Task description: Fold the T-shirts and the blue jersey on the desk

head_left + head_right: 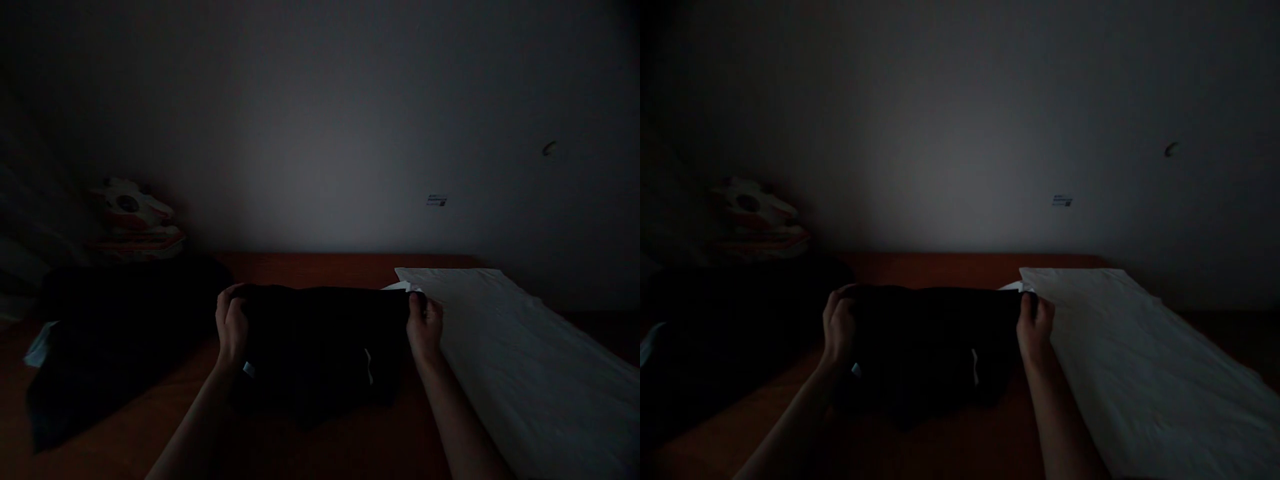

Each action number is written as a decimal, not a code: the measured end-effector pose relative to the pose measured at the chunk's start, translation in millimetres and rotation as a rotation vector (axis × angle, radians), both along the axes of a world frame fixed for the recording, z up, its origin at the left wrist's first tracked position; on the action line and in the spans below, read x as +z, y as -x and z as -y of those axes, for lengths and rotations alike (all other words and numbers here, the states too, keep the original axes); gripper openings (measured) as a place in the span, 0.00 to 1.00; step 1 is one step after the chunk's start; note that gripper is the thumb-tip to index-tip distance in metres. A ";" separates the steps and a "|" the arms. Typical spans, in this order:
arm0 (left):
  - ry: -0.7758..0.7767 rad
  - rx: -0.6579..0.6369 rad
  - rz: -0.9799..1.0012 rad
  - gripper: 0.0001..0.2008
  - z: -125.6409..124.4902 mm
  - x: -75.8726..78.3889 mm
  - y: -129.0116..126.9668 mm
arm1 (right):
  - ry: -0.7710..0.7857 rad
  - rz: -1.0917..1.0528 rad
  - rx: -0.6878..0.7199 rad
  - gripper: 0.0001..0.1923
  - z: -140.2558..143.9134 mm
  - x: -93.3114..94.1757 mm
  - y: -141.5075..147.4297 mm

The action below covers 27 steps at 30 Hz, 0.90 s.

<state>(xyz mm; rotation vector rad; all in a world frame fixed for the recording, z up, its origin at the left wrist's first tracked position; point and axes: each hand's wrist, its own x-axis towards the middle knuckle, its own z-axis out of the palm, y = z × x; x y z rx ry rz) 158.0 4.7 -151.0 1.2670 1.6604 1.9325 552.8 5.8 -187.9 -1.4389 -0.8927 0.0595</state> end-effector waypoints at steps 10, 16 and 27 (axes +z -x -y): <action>0.193 -0.290 -0.559 0.13 10.9 9.0 -15.4 | 0.459 0.192 0.370 0.18 16.4 10.4 18.9; 0.652 -0.320 -0.909 0.19 11.5 8.8 -11.1 | 0.383 0.209 0.327 0.19 14.1 10.5 20.1; 0.783 -0.415 -1.148 0.20 4.0 1.2 -24.0 | 0.371 0.493 0.351 0.21 13.6 1.9 25.8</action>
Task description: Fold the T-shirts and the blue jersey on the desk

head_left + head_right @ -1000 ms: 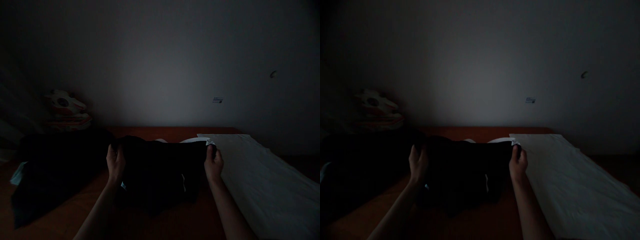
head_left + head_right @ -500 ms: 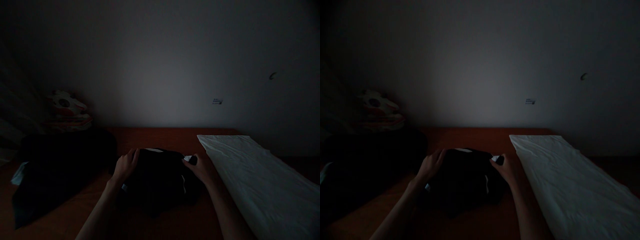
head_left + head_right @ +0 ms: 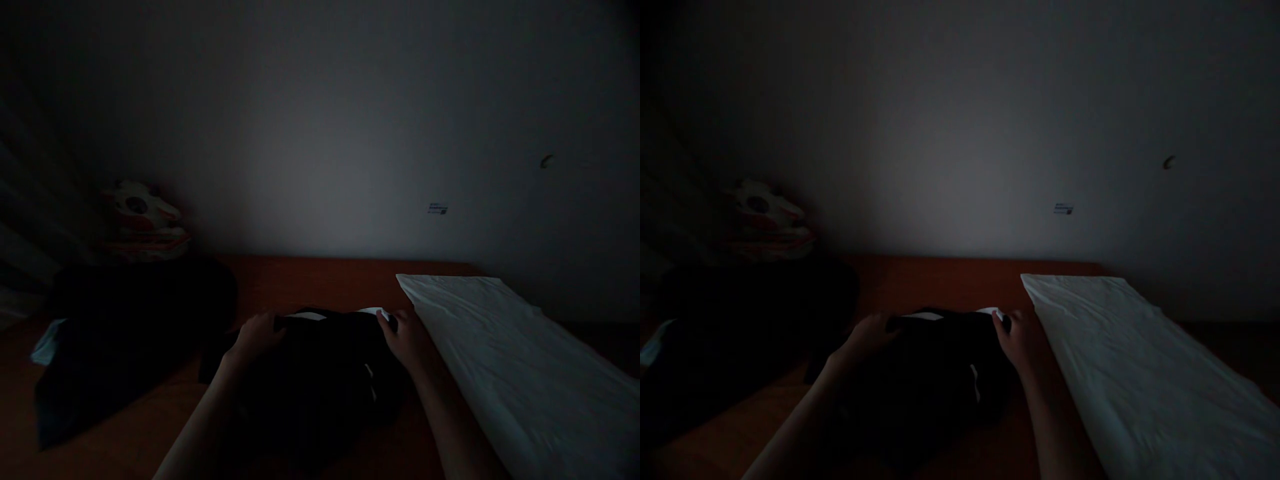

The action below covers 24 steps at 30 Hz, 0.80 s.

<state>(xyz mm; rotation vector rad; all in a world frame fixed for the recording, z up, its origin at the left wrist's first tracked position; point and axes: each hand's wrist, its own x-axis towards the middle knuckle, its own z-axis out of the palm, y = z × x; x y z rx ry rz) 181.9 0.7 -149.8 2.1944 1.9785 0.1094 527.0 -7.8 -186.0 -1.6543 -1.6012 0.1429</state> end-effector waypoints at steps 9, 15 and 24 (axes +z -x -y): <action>-0.228 0.124 0.231 0.13 -41.6 61.2 18.8 | 0.191 0.095 0.161 0.10 -29.3 63.4 -23.4; -0.945 0.137 0.735 0.11 -55.7 113.2 22.0 | -0.301 -0.091 0.055 0.22 -54.9 148.0 -15.6; -0.416 -0.329 0.201 0.04 36.7 24.2 73.6 | -0.022 0.094 0.431 0.07 25.0 44.2 -37.1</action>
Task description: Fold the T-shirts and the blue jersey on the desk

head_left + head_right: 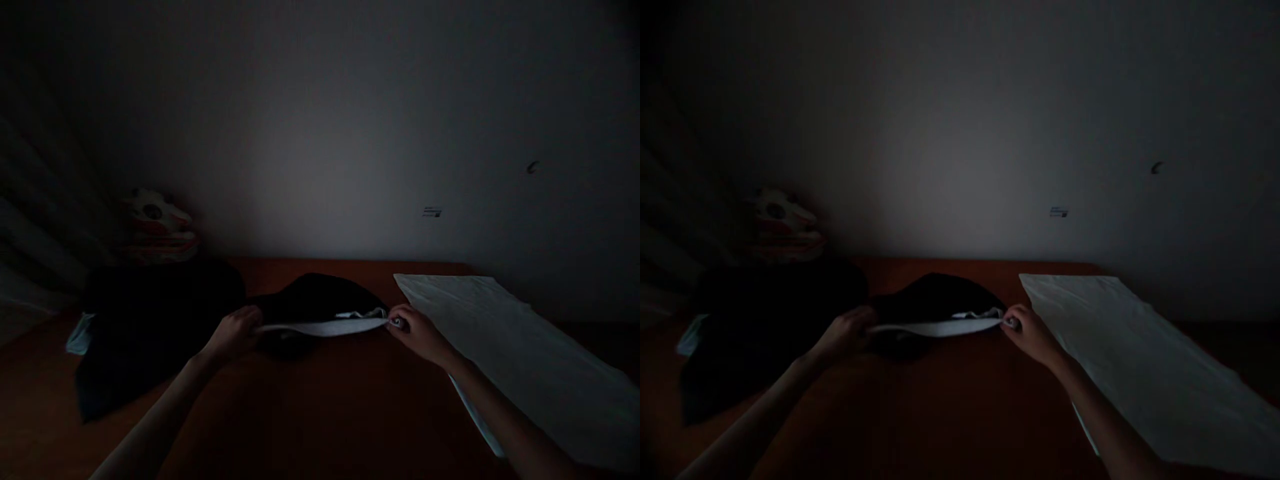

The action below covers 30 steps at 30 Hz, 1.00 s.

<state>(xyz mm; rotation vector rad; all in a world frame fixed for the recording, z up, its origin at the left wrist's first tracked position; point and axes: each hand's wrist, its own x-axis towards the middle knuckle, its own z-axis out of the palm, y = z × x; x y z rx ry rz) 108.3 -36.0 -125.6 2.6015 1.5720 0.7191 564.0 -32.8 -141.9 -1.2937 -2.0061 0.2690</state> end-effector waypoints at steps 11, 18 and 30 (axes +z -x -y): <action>0.202 -0.029 0.108 0.16 45.0 -3.8 -2.3 | 0.050 0.266 -0.031 0.15 20.8 -22.5 -4.3; 0.118 0.238 -0.001 0.25 19.3 -16.4 -11.0 | 0.080 0.279 -0.071 0.07 14.1 -33.8 -1.8; 0.082 0.300 0.750 0.17 -57.2 64.4 -11.7 | 0.083 -0.448 -0.404 0.18 -24.4 35.4 -31.4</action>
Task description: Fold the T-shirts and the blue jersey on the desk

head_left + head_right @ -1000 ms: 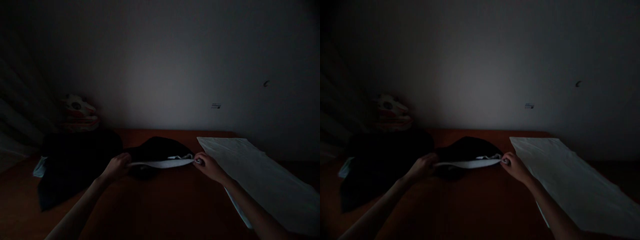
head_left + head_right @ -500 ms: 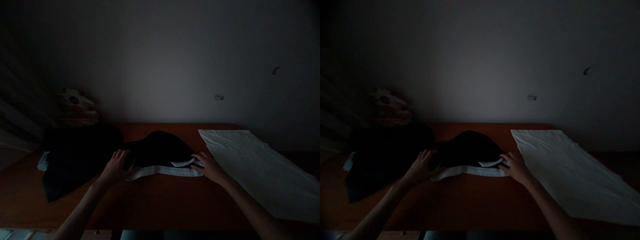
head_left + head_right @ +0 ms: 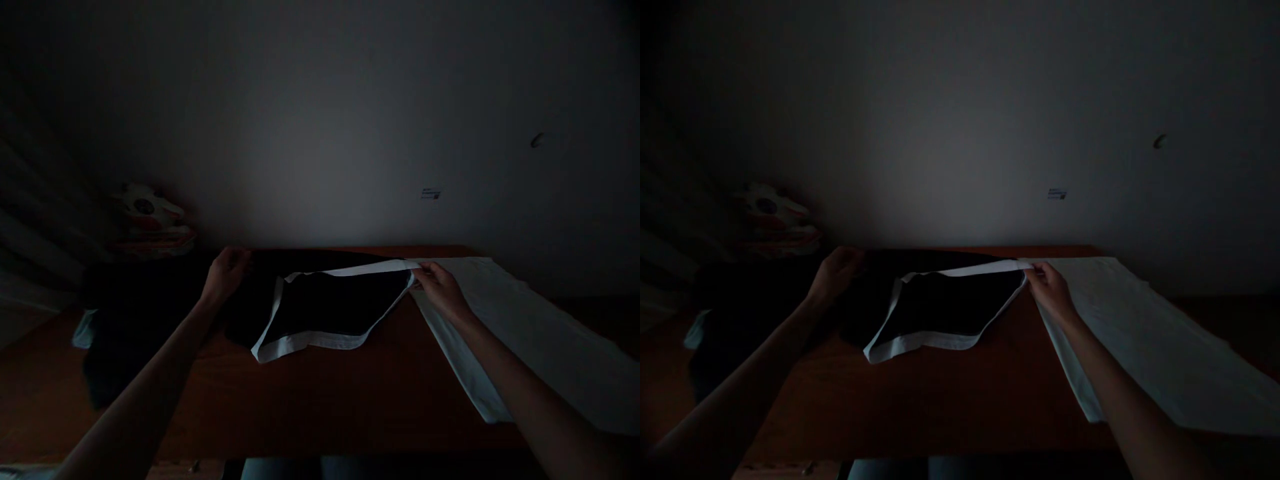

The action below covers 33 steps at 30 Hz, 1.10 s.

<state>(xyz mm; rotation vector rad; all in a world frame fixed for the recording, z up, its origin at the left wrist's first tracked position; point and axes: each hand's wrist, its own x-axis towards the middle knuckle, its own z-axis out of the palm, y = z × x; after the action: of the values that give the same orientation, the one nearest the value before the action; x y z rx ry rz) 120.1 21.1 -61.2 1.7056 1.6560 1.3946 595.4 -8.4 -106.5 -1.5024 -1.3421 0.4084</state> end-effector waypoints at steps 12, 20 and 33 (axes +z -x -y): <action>0.178 -0.269 -0.966 0.25 59.9 -60.8 -29.3 | 0.149 0.676 0.170 0.07 24.9 -57.8 -18.4; 0.324 -0.132 -0.858 0.21 53.0 -31.6 14.0 | 0.209 0.574 0.017 0.10 17.4 -56.8 -33.9; 0.431 -0.288 -0.444 0.17 113.1 -26.1 85.1 | 0.574 0.375 0.621 0.16 74.9 -10.3 -78.4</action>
<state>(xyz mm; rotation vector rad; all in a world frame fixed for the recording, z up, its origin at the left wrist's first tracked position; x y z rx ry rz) 35.0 -92.0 -87.3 1.9688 1.6777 0.5008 673.8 -83.3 -116.8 -1.6390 -2.1247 1.0087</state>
